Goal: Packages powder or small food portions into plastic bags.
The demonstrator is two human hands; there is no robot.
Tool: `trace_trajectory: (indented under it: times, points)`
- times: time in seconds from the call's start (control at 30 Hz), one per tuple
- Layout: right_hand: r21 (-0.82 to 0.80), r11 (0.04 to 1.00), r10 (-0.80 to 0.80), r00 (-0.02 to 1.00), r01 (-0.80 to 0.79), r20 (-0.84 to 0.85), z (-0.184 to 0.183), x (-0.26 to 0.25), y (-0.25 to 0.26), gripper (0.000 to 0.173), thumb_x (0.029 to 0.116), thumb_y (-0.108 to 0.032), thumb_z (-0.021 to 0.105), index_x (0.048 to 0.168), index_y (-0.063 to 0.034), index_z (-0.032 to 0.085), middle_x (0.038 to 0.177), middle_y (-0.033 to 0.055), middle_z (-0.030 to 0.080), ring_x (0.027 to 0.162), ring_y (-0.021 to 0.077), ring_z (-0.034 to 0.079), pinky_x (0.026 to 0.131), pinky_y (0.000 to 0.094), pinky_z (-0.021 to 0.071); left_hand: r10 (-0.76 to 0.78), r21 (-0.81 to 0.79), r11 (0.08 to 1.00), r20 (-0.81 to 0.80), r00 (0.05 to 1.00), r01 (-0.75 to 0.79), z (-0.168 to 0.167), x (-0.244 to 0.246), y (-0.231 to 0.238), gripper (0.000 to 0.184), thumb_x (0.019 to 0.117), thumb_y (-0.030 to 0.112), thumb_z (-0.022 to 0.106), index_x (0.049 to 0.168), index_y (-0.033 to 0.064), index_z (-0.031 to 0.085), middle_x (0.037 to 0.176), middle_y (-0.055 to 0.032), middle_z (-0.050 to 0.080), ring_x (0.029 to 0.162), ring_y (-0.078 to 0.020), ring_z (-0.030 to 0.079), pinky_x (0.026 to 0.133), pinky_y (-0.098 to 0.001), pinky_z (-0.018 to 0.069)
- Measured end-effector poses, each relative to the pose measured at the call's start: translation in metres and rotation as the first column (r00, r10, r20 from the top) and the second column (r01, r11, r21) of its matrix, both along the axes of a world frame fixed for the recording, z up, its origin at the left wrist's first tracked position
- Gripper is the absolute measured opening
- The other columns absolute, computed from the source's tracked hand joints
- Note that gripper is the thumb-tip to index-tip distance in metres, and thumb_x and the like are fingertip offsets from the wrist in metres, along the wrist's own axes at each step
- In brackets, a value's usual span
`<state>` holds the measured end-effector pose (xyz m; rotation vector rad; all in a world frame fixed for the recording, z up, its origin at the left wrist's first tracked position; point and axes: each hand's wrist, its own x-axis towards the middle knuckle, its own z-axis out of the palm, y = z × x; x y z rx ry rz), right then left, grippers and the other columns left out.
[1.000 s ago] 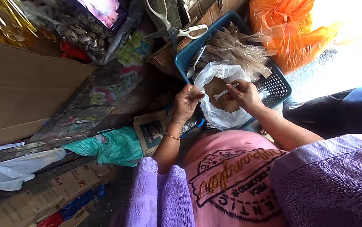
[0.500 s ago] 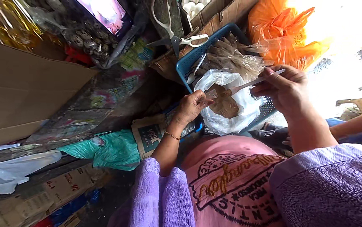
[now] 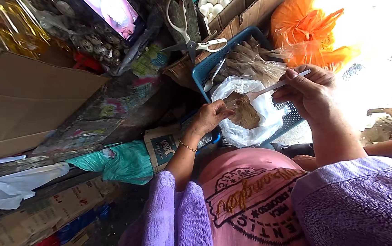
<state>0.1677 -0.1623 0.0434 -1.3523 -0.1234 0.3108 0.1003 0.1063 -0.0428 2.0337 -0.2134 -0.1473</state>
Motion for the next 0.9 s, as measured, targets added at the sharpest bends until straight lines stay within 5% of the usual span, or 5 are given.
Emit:
trace_trajectory:
  times: [0.37,0.67,0.8,0.9]
  points:
    - [-0.032,0.999,0.027,0.998,-0.025,0.059,-0.004,-0.003,0.004,0.011,0.105,-0.008,0.052,0.1,-0.0116,0.062,0.081,-0.0011,0.076,0.067,0.0123,0.075,0.066,0.029,0.0659,-0.018,0.005,1.0,-0.055,0.998,0.019,0.005,0.001,-0.002,0.032,0.096,0.032,0.071,0.081,0.0057,0.06,0.062,0.0019,0.05,0.055,-0.007,0.046,0.056,-0.0272,0.0407]
    - [-0.213,0.975,0.113,0.957,-0.056,0.266,-0.006,-0.018,0.014,0.009,0.1049,-0.013,0.056,0.108,-0.0074,0.062,0.088,-0.0037,0.075,0.075,0.0084,0.074,0.072,0.0276,0.065,-0.01,0.037,0.999,-0.085,0.996,0.013,0.009,0.001,-0.007,0.033,0.0927,0.034,0.074,0.089,0.0031,0.064,0.069,-0.0024,0.058,0.061,-0.0106,0.054,0.061,-0.033,0.0475]
    - [-0.383,0.916,0.301,0.832,-0.116,0.466,-0.003,-0.028,0.02,0.018,0.1045,-0.013,0.057,0.109,0.0015,0.065,0.096,0.0041,0.074,0.083,0.0072,0.073,0.078,0.0263,0.0638,0.02,-0.045,0.999,-0.102,0.995,-0.025,0.014,-0.006,-0.011,0.028,0.0911,0.029,0.077,0.09,0.0046,0.063,0.071,-0.0025,0.061,0.062,-0.0097,0.056,0.061,-0.0312,0.0488]
    - [-0.541,0.83,0.502,0.6,-0.134,0.623,-0.002,-0.031,0.019,0.02,0.1023,-0.015,0.058,0.105,-0.0001,0.072,0.101,0.009,0.074,0.092,0.0121,0.071,0.083,0.0292,0.0604,-0.009,-0.121,0.993,-0.052,0.999,0.003,0.014,-0.018,-0.01,0.024,0.0956,0.029,0.072,0.093,0.0071,0.062,0.072,-0.0034,0.061,0.059,-0.0097,0.055,0.055,-0.027,0.0475]
